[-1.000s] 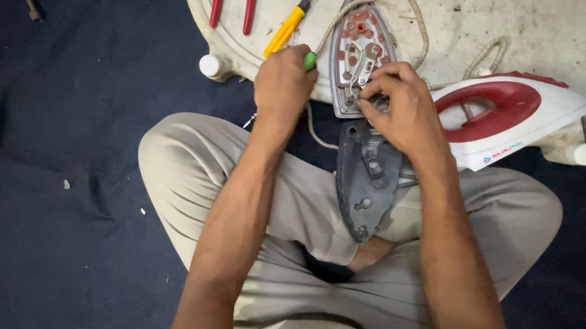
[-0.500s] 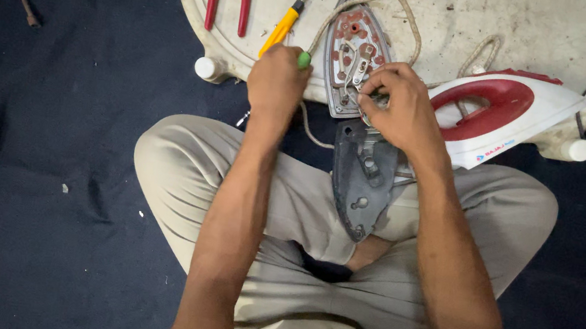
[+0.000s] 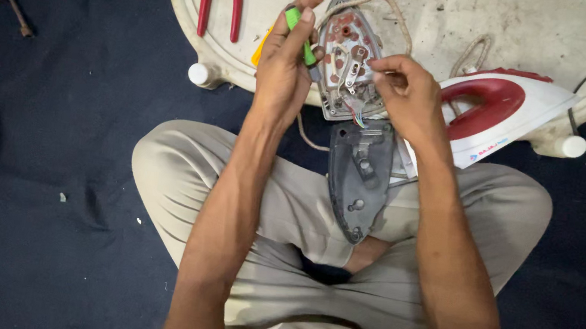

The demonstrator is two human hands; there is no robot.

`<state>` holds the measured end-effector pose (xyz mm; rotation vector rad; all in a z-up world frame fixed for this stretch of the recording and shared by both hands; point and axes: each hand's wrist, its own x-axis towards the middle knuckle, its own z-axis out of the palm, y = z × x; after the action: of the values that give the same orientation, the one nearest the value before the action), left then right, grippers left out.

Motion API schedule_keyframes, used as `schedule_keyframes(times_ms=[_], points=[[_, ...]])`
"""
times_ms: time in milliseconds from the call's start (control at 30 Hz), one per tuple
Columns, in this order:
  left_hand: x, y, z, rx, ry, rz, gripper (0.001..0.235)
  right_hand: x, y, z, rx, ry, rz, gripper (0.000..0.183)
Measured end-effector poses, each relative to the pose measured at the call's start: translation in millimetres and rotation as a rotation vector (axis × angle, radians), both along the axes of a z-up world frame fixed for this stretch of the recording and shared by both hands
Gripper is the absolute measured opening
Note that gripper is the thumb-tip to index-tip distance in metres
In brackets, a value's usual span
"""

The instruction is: The person sits on the floor and uses a green-handled screwdriver to adjust screws and wires inside the disassembled base of a clothes iron. They repeatedly tighten and loosen connections while manipulating the internal components.

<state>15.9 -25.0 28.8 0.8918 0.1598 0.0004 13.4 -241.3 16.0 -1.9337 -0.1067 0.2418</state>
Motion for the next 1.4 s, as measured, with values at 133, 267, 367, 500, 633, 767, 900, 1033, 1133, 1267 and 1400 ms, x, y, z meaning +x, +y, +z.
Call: schedule_keyframes(times_ms=[133,267,367,500,633,767,900,1033,1133,1267,1400], points=[[4.3,-16.0,12.9,-0.163,-0.059,0.02,0.04,0.4,5.0,8.1,0.16,0.22,0.098,0.028],[2.2,-25.9,16.5,-0.222,-0.118,-0.046,0.037,-2.1,7.3,14.7,0.141,0.201,0.165,0.028],[-0.4,-27.8,16.1,0.072,-0.199,-0.097,0.037,-2.7,7.0,14.0,0.07,0.104,0.106,0.026],[-3.3,-29.9,18.2,0.868,-0.463,-0.094,0.038,-0.3,-0.2,8.3,0.136,0.034,0.008,0.022],[-8.5,-34.0,25.7,0.855,-0.396,-0.203,0.032,1.7,-2.6,3.2,0.143,0.065,0.001,0.019],[-8.3,-38.2,37.3,0.682,-0.367,-0.164,0.028,2.5,-9.0,13.3,0.202,0.104,0.132,0.031],[-9.3,-42.7,45.5,0.683,-0.321,-0.141,0.03,13.2,-24.3,37.4,-0.16,0.061,0.16,0.027],[-13.1,-42.2,40.4,0.912,-0.42,-0.22,0.039,17.3,-34.4,51.3,-0.243,-0.024,0.15,0.024],[-14.9,-41.4,23.1,1.164,-0.36,-0.19,0.028,14.5,-36.0,48.5,-0.216,0.022,0.13,0.025],[-12.0,-18.6,-3.4,1.019,0.126,-0.149,0.017,11.8,-37.6,36.3,-0.05,0.04,0.135,0.024],[-14.0,-8.7,-16.0,0.884,0.321,-0.266,0.014,14.2,-39.7,24.9,0.011,0.15,0.112,0.024]])
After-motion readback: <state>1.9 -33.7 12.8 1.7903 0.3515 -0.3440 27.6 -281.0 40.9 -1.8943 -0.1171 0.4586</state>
